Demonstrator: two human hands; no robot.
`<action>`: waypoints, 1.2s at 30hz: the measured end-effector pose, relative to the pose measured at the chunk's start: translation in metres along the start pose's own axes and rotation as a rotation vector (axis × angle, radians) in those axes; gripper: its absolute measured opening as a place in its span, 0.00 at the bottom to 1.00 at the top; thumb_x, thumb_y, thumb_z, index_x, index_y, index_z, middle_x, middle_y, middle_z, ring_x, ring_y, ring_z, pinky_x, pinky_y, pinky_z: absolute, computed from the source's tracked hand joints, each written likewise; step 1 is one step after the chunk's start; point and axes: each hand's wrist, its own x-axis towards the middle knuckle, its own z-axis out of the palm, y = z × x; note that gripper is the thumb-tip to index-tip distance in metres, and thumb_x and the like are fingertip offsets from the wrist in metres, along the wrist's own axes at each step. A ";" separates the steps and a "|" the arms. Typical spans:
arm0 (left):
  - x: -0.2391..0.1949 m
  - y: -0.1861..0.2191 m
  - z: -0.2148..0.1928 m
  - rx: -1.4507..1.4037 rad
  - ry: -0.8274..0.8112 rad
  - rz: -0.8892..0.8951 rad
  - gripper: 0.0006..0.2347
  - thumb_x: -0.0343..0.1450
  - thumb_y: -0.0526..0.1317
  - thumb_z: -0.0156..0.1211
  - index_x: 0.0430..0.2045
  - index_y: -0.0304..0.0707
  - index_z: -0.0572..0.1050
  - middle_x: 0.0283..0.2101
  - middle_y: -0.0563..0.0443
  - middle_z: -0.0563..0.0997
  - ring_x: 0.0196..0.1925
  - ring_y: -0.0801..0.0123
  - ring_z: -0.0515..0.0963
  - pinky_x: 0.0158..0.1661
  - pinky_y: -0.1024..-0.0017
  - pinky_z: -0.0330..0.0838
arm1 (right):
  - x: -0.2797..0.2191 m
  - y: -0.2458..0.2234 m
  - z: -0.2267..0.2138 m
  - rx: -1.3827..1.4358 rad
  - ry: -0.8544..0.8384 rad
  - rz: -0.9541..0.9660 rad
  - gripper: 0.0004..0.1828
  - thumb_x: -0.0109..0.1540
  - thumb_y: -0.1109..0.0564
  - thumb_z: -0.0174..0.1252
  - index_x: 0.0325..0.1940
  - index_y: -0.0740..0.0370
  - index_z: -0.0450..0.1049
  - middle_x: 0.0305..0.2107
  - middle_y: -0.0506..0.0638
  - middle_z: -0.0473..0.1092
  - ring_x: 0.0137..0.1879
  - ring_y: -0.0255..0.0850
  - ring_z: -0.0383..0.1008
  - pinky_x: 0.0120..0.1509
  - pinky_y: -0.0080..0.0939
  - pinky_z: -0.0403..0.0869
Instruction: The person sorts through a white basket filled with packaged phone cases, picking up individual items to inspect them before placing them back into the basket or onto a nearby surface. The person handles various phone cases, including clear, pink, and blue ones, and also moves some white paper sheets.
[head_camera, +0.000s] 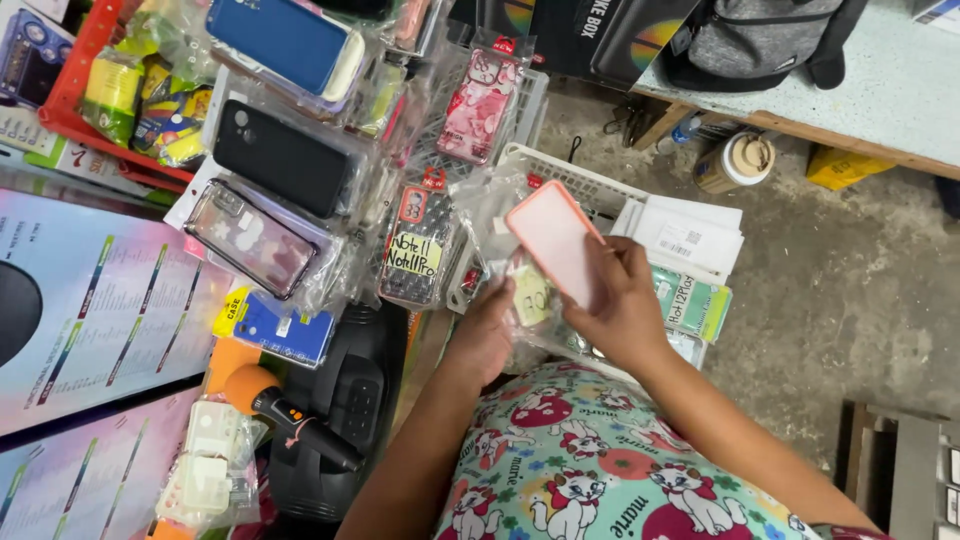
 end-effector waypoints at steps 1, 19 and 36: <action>0.012 -0.009 -0.015 0.002 -0.002 -0.004 0.19 0.74 0.46 0.53 0.57 0.36 0.69 0.55 0.45 0.76 0.61 0.61 0.73 0.60 0.57 0.70 | -0.001 -0.002 -0.005 -0.001 0.003 0.004 0.42 0.50 0.55 0.69 0.66 0.72 0.67 0.56 0.65 0.62 0.58 0.57 0.69 0.59 0.48 0.74; 0.044 0.039 0.060 -0.350 0.107 0.520 0.18 0.73 0.39 0.57 0.60 0.47 0.70 0.55 0.51 0.78 0.56 0.63 0.77 0.56 0.61 0.73 | -0.035 -0.026 -0.050 -0.567 0.112 -0.110 0.43 0.50 0.49 0.68 0.68 0.65 0.67 0.58 0.63 0.64 0.61 0.59 0.65 0.64 0.61 0.60; 0.050 -0.004 0.073 -0.332 -0.313 0.195 0.17 0.80 0.42 0.53 0.57 0.23 0.69 0.56 0.36 0.79 0.58 0.55 0.79 0.60 0.56 0.72 | -0.035 -0.020 -0.052 -0.225 0.114 0.031 0.44 0.44 0.54 0.70 0.64 0.67 0.69 0.55 0.65 0.66 0.57 0.60 0.68 0.61 0.56 0.67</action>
